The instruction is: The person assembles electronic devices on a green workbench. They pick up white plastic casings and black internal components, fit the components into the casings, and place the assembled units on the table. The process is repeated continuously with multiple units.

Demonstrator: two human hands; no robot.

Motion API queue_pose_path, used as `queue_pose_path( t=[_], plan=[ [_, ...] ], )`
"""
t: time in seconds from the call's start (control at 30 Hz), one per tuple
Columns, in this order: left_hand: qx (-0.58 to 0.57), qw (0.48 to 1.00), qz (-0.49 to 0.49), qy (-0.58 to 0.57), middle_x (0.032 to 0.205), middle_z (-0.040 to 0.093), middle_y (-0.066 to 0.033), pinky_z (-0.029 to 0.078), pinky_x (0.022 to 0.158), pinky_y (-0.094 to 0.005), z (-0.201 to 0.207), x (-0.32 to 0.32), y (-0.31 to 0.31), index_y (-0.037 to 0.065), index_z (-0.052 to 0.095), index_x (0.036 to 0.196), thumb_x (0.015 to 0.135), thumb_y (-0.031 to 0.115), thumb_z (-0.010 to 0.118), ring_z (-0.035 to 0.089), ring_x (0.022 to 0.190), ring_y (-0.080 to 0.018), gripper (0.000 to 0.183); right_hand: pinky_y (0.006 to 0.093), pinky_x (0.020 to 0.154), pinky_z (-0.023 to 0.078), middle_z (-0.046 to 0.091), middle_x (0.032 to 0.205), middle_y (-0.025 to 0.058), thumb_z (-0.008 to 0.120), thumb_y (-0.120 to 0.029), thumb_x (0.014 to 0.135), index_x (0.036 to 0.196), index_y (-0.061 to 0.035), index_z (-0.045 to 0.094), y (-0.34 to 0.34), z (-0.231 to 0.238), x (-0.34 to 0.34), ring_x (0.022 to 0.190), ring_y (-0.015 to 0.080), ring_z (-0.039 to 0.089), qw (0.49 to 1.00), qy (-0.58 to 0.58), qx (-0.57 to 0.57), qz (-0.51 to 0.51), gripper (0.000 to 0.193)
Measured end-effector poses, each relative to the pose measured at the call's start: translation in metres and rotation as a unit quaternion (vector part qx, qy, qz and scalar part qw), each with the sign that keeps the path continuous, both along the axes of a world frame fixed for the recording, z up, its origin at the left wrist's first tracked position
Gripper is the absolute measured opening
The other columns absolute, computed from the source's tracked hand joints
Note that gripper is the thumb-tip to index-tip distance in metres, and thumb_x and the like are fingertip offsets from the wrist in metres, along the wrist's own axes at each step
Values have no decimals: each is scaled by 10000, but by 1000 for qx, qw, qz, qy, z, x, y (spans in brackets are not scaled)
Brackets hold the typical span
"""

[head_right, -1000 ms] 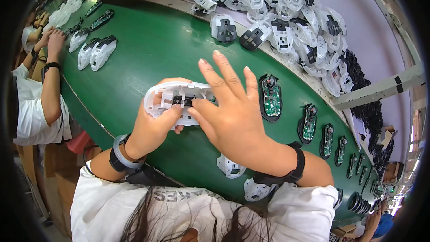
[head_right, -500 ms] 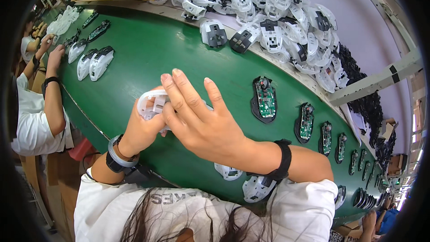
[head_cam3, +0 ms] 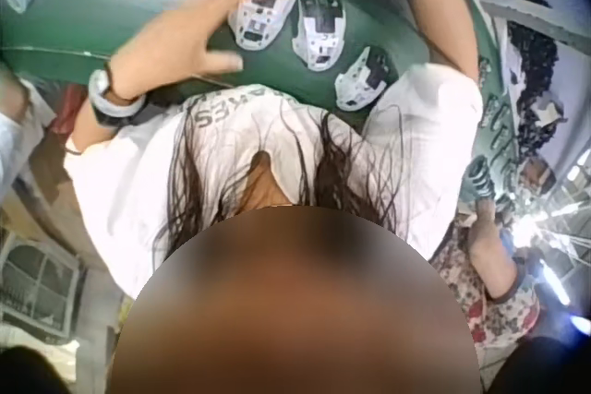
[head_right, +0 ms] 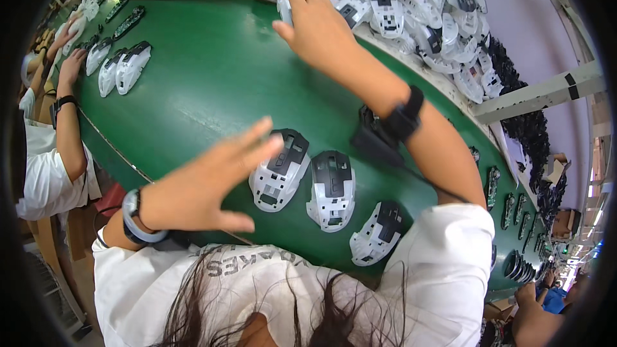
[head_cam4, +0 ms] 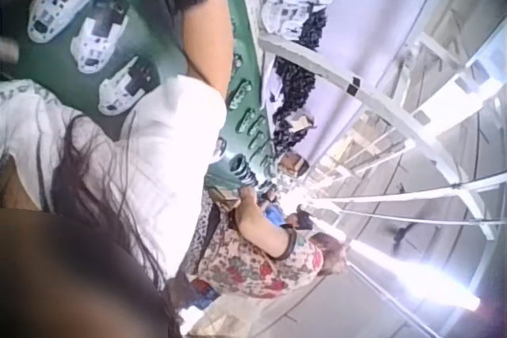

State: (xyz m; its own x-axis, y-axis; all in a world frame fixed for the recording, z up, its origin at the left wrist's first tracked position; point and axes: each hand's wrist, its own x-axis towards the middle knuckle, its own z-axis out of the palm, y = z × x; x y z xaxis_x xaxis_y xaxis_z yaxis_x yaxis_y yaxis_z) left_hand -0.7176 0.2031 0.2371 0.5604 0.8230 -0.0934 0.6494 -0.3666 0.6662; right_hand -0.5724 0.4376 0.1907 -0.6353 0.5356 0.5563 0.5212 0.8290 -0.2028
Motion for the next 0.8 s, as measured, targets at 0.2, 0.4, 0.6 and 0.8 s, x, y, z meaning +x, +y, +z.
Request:
queue_pose_path(
  t=[0.2,0.4,0.6,0.8],
  plan=[
    [180,938,258,-144,1300,533,-113,442,916,-359,-6,-17,51,76,504,1294,752,62,676,552,1109,-251,569,476,885,454,546,1121,225,694,-352,782,1209,-13,474,53,-35,-65,1083,414,511,968,-160,2,-193,588],
    [222,942,226,-108,1236,575,-102,482,807,-319,-19,-26,51,75,576,1198,760,60,657,588,1011,-214,445,501,861,467,485,1171,220,724,-284,721,1193,-37,479,73,-24,-61,1073,426,509,963,-119,-68,-232,586],
    [106,848,383,-351,1383,411,-154,494,858,-389,-29,-31,48,107,381,1361,858,221,640,561,1072,-326,577,434,838,469,464,1112,204,744,-227,692,1195,-22,477,12,5,-31,977,352,549,990,107,-82,-50,606],
    [-397,586,173,-685,1140,550,-123,539,811,-391,-37,-31,60,85,432,1245,977,432,383,587,999,-273,441,361,869,457,583,1105,186,578,-253,912,1218,14,515,-89,25,-15,1058,243,561,914,166,-330,168,411]
  ],
)
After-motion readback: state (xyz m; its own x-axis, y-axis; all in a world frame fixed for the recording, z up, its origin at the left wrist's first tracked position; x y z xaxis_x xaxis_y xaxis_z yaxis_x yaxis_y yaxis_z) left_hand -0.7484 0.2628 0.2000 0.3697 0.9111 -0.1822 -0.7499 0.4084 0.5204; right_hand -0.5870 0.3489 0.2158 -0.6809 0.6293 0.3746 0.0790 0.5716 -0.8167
